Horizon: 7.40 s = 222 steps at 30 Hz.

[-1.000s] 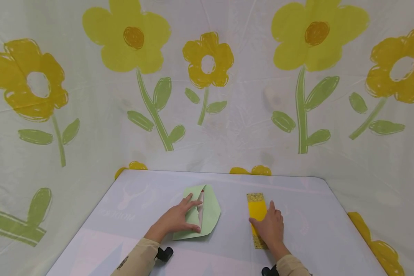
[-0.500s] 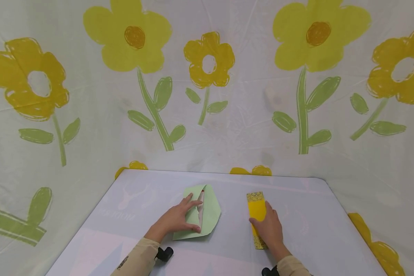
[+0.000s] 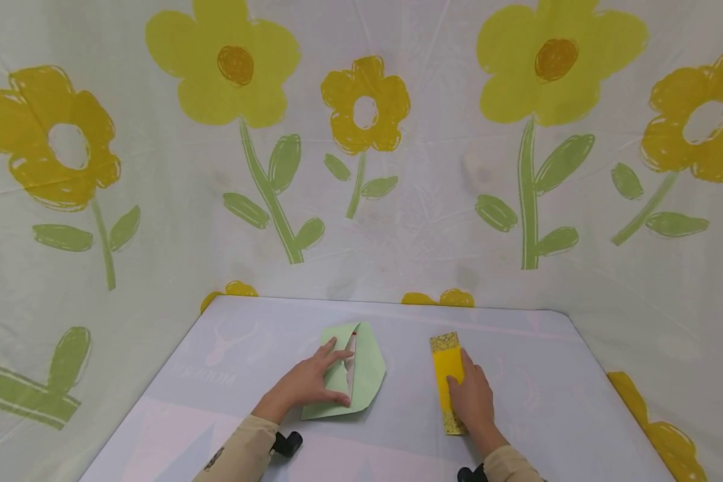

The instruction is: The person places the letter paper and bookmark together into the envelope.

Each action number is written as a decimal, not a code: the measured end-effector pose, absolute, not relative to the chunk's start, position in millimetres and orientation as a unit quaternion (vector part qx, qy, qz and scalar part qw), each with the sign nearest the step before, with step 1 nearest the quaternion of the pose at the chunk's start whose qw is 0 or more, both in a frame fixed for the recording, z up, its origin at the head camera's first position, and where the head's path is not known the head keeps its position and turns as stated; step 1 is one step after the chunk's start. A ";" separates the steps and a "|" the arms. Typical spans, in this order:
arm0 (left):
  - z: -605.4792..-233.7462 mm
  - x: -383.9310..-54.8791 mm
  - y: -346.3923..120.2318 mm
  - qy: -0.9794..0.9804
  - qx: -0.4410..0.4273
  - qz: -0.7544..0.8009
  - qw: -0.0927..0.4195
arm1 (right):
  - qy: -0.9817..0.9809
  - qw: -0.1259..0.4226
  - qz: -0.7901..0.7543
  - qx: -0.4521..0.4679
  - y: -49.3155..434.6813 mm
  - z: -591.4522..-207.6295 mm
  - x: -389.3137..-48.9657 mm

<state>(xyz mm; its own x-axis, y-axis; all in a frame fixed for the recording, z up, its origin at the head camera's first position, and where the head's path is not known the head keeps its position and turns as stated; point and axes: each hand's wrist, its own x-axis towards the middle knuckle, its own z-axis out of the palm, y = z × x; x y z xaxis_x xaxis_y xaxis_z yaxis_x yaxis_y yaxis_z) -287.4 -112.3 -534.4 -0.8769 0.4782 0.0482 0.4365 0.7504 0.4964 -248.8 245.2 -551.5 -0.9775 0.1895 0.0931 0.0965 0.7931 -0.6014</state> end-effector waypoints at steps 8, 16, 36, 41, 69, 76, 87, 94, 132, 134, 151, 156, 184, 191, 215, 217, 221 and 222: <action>-536.1 -287.9 -112.4 0.935 0.244 0.253 0.039 | -0.941 0.065 0.323 -0.083 246.6 -545.3 -247.6; -535.0 -287.4 -112.3 0.933 0.247 0.257 0.038 | -0.933 0.055 0.343 -0.088 247.0 -545.7 -248.3; -534.2 -288.3 -112.1 0.935 0.248 0.250 0.040 | -0.924 0.050 0.367 -0.098 235.6 -539.0 -248.1; -533.9 -288.4 -112.4 0.935 0.247 0.251 0.042 | -0.922 0.055 0.371 -0.101 234.1 -539.2 -247.7; -534.1 -286.1 -111.7 0.936 0.242 0.253 0.039 | -0.915 0.073 0.385 -0.097 224.0 -538.3 -252.6; -531.7 -285.2 -110.9 0.935 0.244 0.254 0.036 | -0.911 0.075 0.393 -0.094 219.3 -536.3 -252.5; -532.5 -285.0 -110.9 0.936 0.241 0.255 0.037 | -0.912 0.078 0.392 -0.093 206.1 -534.1 -256.8; -532.3 -284.9 -111.2 0.936 0.240 0.255 0.037 | -0.913 0.089 0.390 -0.082 201.5 -534.7 -259.0; -530.4 -286.0 -110.3 0.939 0.232 0.249 0.045 | -0.904 0.089 0.410 -0.082 159.9 -525.0 -269.6; -530.6 -286.3 -110.4 0.939 0.232 0.250 0.044 | -0.903 0.088 0.412 -0.080 158.7 -525.0 -270.4; -531.3 -285.0 -109.4 0.940 0.230 0.248 0.048 | -0.898 0.092 0.425 -0.063 139.6 -526.6 -273.8; -530.9 -285.0 -109.1 0.941 0.229 0.245 0.047 | -0.899 0.101 0.422 -0.058 135.7 -526.2 -273.6; -534.0 -287.1 -108.4 0.942 0.224 0.245 0.048 | -0.890 0.120 0.439 -0.042 123.0 -531.2 -278.0; -533.1 -287.1 -108.4 0.943 0.222 0.242 0.047 | -0.889 0.104 0.442 -0.051 119.6 -530.5 -278.6; -529.1 -284.7 -107.1 0.946 0.223 0.230 0.050 | -0.897 0.098 0.430 -0.041 115.3 -535.1 -278.2; -528.6 -284.6 -107.1 0.946 0.224 0.228 0.049 | -0.896 0.100 0.431 -0.040 114.5 -535.8 -277.6; -529.2 -284.9 -107.0 0.946 0.226 0.227 0.047 | -0.896 0.100 0.432 -0.036 112.7 -536.7 -277.2; -529.5 -284.9 -107.0 0.946 0.227 0.227 0.046 | -0.895 0.099 0.433 -0.036 112.2 -536.8 -277.1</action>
